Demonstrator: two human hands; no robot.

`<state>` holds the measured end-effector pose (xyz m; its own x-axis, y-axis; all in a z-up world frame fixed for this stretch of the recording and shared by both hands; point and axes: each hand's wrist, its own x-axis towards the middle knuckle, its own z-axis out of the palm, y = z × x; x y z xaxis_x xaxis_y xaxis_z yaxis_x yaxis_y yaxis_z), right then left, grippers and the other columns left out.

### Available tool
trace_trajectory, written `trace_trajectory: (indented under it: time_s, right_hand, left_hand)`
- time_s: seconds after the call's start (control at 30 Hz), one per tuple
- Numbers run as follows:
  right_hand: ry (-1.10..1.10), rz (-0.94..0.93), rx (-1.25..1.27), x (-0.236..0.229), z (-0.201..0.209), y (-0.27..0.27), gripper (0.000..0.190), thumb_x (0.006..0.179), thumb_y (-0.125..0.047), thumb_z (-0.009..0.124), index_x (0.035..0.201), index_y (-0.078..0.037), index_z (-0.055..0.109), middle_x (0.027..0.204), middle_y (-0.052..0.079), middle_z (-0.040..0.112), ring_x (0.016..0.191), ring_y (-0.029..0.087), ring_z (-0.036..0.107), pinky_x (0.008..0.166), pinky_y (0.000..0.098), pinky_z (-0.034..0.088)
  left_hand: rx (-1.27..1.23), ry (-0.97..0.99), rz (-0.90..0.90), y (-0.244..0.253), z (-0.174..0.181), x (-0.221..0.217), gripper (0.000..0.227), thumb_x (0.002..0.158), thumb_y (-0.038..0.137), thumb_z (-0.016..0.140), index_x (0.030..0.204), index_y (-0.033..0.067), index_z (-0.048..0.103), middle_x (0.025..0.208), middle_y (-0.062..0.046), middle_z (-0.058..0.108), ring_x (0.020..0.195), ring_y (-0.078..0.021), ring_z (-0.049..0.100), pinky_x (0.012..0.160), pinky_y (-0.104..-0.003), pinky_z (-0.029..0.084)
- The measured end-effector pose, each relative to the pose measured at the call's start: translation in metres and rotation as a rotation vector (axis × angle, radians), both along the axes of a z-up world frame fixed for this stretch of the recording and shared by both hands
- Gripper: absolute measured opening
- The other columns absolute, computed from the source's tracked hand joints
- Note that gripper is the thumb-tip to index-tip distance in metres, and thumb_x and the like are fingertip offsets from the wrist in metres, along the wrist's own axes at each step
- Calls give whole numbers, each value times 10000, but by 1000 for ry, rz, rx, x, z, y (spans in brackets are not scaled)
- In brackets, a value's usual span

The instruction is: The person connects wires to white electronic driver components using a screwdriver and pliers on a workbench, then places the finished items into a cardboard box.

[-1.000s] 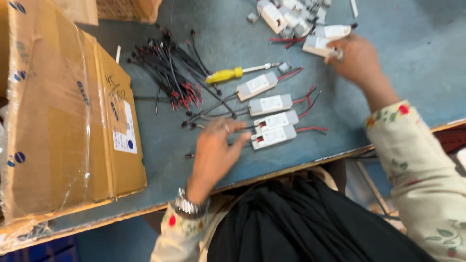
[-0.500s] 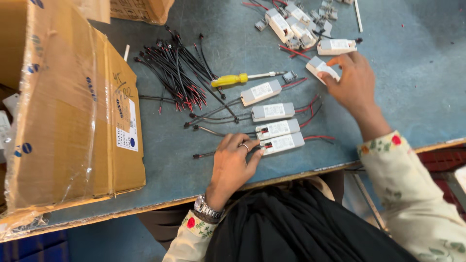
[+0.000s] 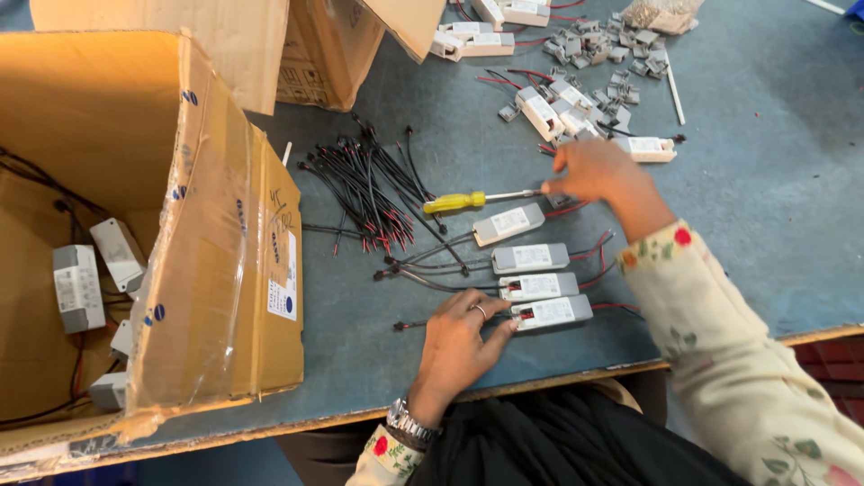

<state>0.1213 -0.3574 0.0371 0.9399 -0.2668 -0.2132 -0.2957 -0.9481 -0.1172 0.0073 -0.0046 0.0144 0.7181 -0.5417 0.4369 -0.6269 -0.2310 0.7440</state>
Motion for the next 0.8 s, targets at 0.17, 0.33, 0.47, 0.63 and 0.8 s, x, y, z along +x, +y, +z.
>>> trace_trajectory:
  time_s: [0.17, 0.33, 0.47, 0.63, 0.8]
  right_hand:
    - [-331, 89, -70, -34, -13, 12, 418, 764, -374, 853, 1078, -122, 741, 931, 130, 754, 903, 328, 711, 801, 451, 552]
    - [-592, 51, 383, -71, 17, 32, 254, 909, -178, 737, 1155, -127, 777, 1017, 147, 713, 840, 302, 708, 761, 397, 566]
    - [-531, 276, 670, -117, 19, 91, 245, 883, -112, 725, 1118, -99, 792, 1072, 97, 687, 898, 237, 697, 758, 342, 586]
    - [-657, 560, 526, -158, -2, 142, 253, 906, -85, 714, 1157, -100, 742, 1192, 80, 702, 1055, 259, 710, 862, 340, 582]
    - [-622, 535, 571, -181, -7, 141, 399, 875, -116, 765, 1267, -126, 689, 1189, 99, 668, 1029, 260, 703, 817, 353, 595]
  left_hand:
    - [2, -21, -18, -3, -5, 3, 222, 821, 246, 808, 959, 76, 776, 916, -56, 709, 862, -283, 688, 763, -390, 548]
    - [14, -55, -6, -1, -6, 1, 232, 821, 254, 808, 956, 68, 777, 915, -60, 700, 855, -284, 678, 764, -398, 543]
    - [31, -48, 25, -5, -5, -1, 220, 827, 254, 810, 954, 76, 787, 879, -65, 678, 822, -283, 666, 738, -405, 530]
    - [59, -16, 46, -8, 2, -4, 205, 811, 246, 812, 938, 86, 789, 847, -57, 660, 803, -283, 657, 726, -417, 519]
    - [-107, -95, 149, -10, 7, -11, 160, 822, 157, 784, 957, 71, 782, 895, -50, 721, 842, -245, 679, 766, -399, 514]
